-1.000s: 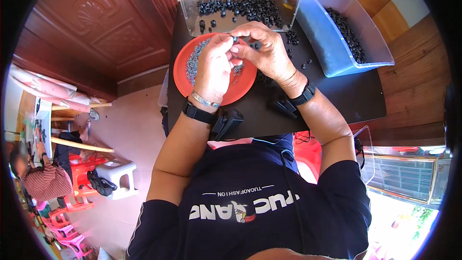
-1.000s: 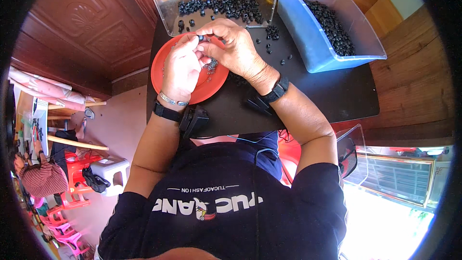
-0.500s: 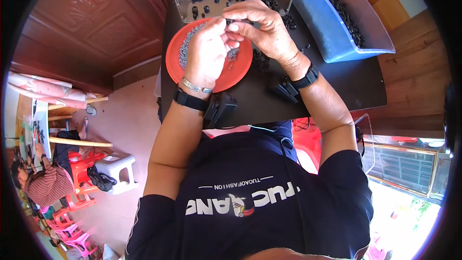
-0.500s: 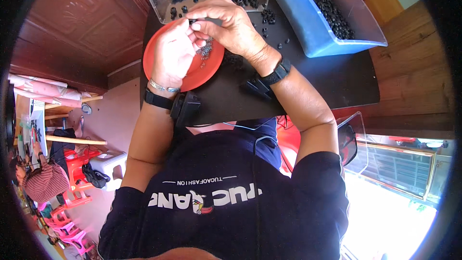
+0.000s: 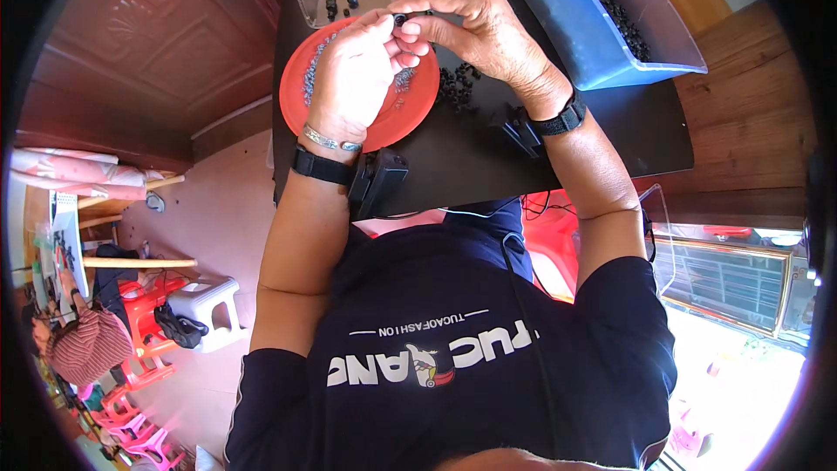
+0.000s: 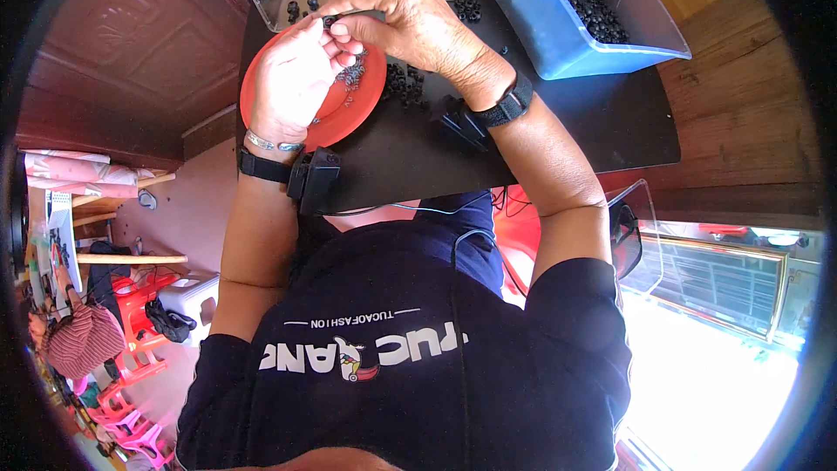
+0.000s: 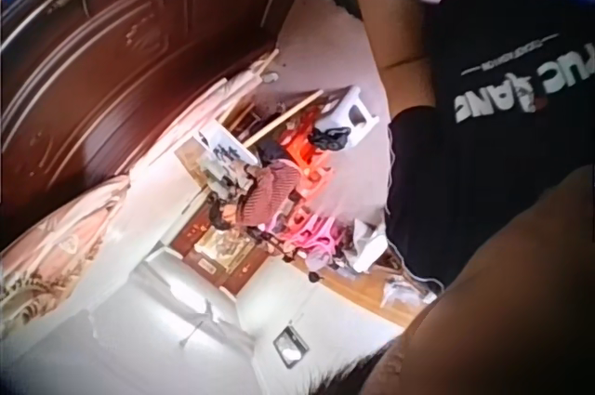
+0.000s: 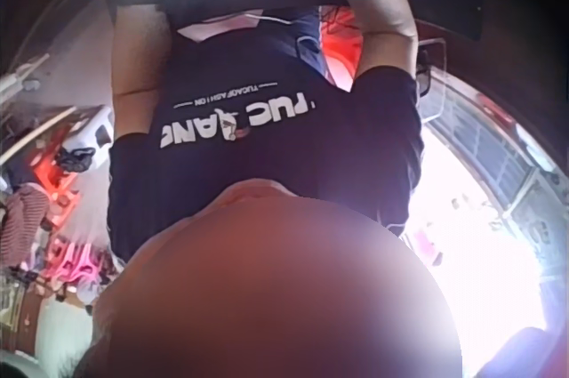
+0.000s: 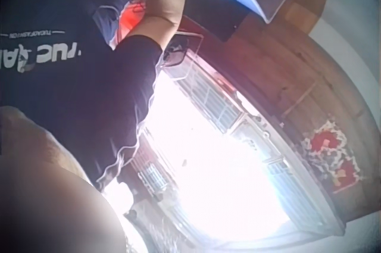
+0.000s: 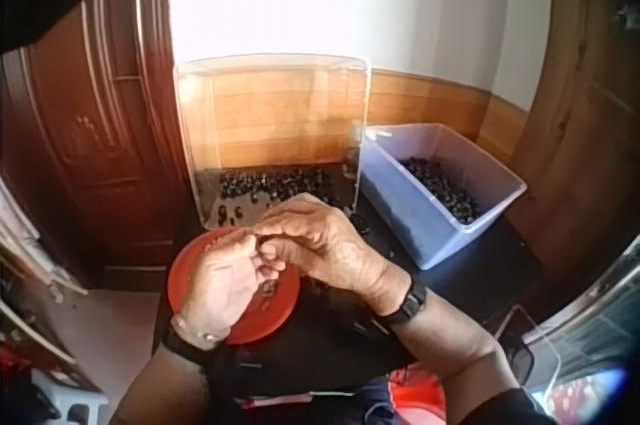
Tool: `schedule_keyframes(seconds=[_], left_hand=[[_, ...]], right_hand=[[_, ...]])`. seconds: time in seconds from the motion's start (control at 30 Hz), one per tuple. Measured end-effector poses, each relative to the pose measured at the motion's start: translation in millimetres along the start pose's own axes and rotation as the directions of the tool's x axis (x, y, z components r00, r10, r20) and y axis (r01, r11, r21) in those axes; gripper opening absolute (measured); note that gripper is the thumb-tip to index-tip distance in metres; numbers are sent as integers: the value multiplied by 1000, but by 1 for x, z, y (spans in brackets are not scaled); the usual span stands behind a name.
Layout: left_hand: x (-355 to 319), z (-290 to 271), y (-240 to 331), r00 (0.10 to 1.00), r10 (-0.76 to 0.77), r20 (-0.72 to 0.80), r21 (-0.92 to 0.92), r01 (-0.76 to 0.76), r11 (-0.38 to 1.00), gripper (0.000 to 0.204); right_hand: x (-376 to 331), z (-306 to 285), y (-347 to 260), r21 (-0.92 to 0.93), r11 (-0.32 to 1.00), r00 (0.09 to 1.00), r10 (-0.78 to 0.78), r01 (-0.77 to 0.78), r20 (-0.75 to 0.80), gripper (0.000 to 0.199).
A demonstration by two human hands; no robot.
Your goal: Assembling small black components by hand at a manual workstation.
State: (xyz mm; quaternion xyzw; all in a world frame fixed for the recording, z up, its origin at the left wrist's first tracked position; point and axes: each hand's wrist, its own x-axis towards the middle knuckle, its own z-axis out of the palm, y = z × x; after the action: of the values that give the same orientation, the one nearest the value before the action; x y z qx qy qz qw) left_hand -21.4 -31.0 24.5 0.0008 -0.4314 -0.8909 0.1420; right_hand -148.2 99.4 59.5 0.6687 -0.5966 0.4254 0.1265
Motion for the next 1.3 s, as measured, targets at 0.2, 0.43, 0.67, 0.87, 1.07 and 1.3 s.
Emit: schedule_keyframes(seconds=[0.2,0.43,0.67,0.87,1.07,1.3], left_hand=[[3,-6,2,997,59,-53,-36,-61,998,24],[6,-13,0,993,47,-108,-69,-55,996,22],[8,-14,-2,994,43,-101,-56,-49,997,22],[9,-12,-5,996,30,-80,-53,-34,998,24],[5,-3,-10,1000,-27,-10,-9,27,1000,23],[4,-6,-9,1000,20,22,-23,-20,1000,26]], right_hand=[[-19,-29,13,-73,880,846,471,-469,250,16],[-53,-34,10,-423,800,705,587,-426,398,16],[-59,-19,17,-479,822,764,514,-308,390,15],[-38,-27,21,72,785,770,580,-616,264,16],[-5,-26,17,516,633,810,524,-578,264,17],[-3,-7,17,701,518,847,475,-490,241,20]])
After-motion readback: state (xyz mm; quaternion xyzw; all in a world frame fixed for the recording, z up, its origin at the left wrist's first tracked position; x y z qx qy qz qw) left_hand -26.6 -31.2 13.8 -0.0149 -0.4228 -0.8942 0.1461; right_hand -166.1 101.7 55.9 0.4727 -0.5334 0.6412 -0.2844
